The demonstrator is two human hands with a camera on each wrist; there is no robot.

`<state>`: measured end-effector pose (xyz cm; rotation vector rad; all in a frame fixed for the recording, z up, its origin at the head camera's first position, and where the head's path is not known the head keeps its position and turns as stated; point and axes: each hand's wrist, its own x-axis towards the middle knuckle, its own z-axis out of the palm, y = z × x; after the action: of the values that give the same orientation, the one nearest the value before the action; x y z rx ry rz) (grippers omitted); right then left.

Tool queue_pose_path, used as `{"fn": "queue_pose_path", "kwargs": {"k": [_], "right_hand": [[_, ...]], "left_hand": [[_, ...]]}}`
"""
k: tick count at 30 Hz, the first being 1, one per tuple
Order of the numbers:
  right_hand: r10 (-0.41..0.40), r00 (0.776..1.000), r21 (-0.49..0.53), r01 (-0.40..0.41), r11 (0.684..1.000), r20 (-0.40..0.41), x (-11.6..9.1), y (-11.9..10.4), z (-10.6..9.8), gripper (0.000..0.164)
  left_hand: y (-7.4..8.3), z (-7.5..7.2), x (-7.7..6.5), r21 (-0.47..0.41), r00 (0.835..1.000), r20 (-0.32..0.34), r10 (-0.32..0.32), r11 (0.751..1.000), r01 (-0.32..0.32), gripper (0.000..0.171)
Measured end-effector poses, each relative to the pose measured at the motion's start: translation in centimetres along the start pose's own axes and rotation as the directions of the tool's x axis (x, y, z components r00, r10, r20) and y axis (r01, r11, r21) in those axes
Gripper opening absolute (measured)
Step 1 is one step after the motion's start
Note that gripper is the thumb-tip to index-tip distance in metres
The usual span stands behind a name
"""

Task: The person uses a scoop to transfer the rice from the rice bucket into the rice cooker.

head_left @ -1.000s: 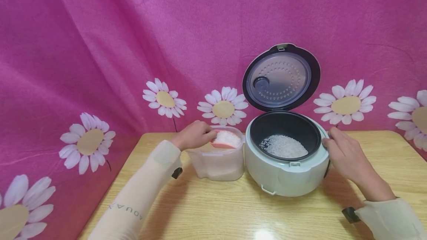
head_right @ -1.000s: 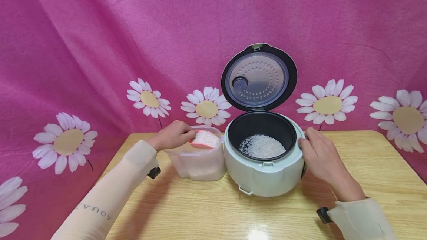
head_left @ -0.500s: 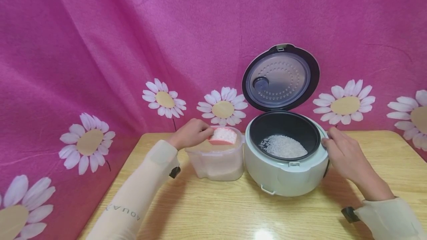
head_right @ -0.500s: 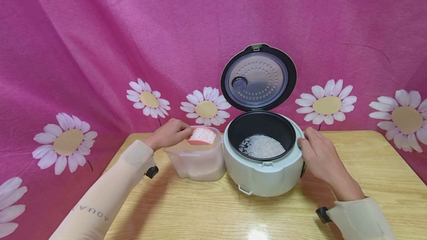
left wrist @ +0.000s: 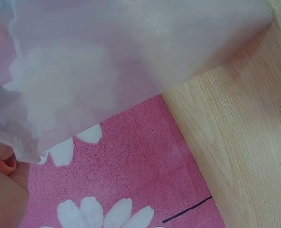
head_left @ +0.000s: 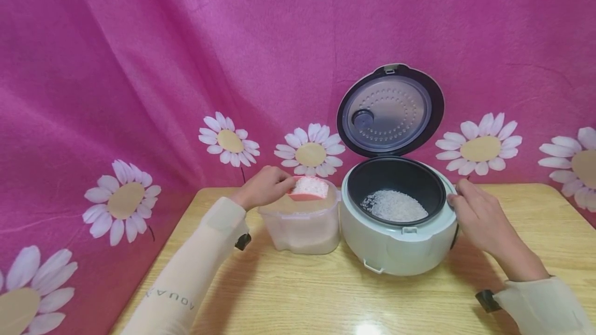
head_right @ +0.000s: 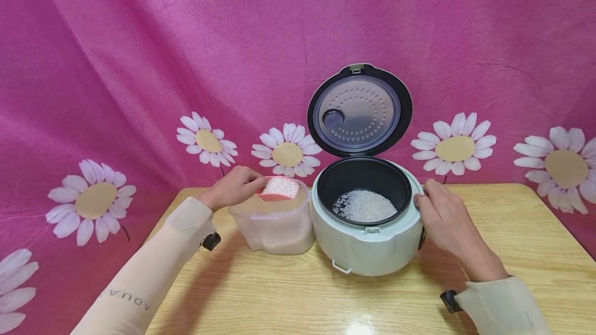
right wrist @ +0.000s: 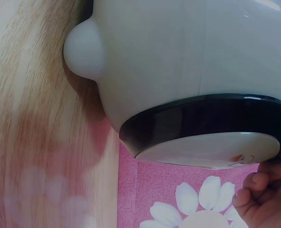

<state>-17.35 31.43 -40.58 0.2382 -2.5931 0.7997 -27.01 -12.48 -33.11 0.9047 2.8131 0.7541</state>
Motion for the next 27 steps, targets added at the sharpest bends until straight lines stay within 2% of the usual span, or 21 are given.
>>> {"fn": "queue_pose_path", "kwargs": {"k": [4, 11, 17, 27], "right_hand": [[-0.002, 1.0, 0.001, 0.002, 1.0, -0.005, -0.1, 0.0, 0.1, 0.01], [-0.009, 1.0, 0.005, 0.009, 1.0, -0.006, 0.0, 0.1, 0.2, 0.01], [-0.011, 1.0, 0.004, 0.011, 1.0, -0.005, 0.0, 0.0, 0.0, 0.01], [-0.014, 1.0, -0.001, 0.014, 1.0, -0.006, 0.0, -0.1, 0.0, 0.011]], "left_hand": [[0.2, 0.2, 0.2, -0.008, 1.0, -0.02, -0.002, 1.0, 0.002, 0.041], [1.0, 0.3, 0.9, -0.013, 0.997, -0.073, 0.039, 0.999, -0.04, 0.04], [1.6, 0.4, 1.6, -0.021, 0.996, -0.074, 0.048, 0.999, -0.05, 0.04], [3.5, 0.3, 3.0, 0.019, 0.991, -0.057, 0.125, 0.992, -0.124, 0.042]]}}
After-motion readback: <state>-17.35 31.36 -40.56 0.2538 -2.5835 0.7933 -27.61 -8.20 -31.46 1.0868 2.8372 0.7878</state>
